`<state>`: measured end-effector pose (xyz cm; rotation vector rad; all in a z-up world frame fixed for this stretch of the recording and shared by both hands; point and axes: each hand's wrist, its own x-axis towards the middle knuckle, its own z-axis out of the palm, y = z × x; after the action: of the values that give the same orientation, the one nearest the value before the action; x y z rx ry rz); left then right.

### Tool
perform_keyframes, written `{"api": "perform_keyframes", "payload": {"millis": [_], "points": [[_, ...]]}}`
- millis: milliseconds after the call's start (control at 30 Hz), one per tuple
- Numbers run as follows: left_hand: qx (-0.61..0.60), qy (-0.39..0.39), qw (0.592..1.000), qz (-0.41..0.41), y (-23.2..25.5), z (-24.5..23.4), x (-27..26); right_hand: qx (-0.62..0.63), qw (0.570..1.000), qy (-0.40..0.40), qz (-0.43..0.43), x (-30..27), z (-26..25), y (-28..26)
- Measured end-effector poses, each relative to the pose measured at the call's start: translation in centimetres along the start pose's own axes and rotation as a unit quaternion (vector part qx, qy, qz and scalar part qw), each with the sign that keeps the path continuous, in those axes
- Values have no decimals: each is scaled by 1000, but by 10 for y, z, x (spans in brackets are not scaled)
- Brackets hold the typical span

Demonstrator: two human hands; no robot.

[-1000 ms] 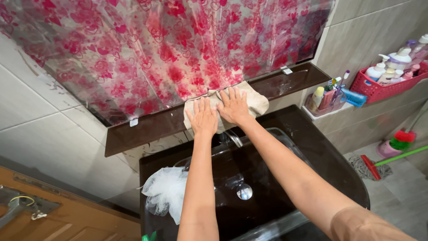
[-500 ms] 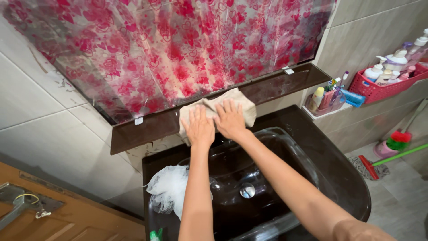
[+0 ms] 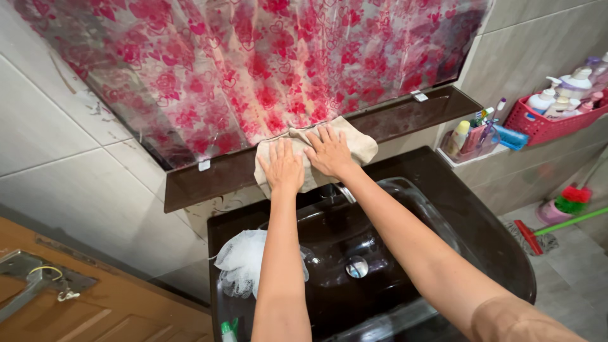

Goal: The person cleans the bathroom sink area using a cleaning spray and cloths, wiping the ledge, faucet, and basin.

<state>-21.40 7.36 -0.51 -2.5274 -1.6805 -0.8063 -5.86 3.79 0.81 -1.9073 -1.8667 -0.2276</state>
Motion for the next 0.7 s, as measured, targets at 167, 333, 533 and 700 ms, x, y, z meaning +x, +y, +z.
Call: {"api": "perform_keyframes", "payload": {"millis": [167, 333, 533, 700], "points": [[6, -19, 1000, -8, 2, -5, 2, -2, 1000, -13, 15, 5, 4, 1], [12, -23, 1000, -17, 7, -11, 0, 0, 1000, -3, 17, 4, 2, -2], [12, -20, 1000, -18, 7, -9, -5, 10, 1000, -1, 15, 3, 2, -3], [2, -5, 1000, -21, 8, -13, -10, -6, 998, 62, 13, -7, 16, -13]]}}
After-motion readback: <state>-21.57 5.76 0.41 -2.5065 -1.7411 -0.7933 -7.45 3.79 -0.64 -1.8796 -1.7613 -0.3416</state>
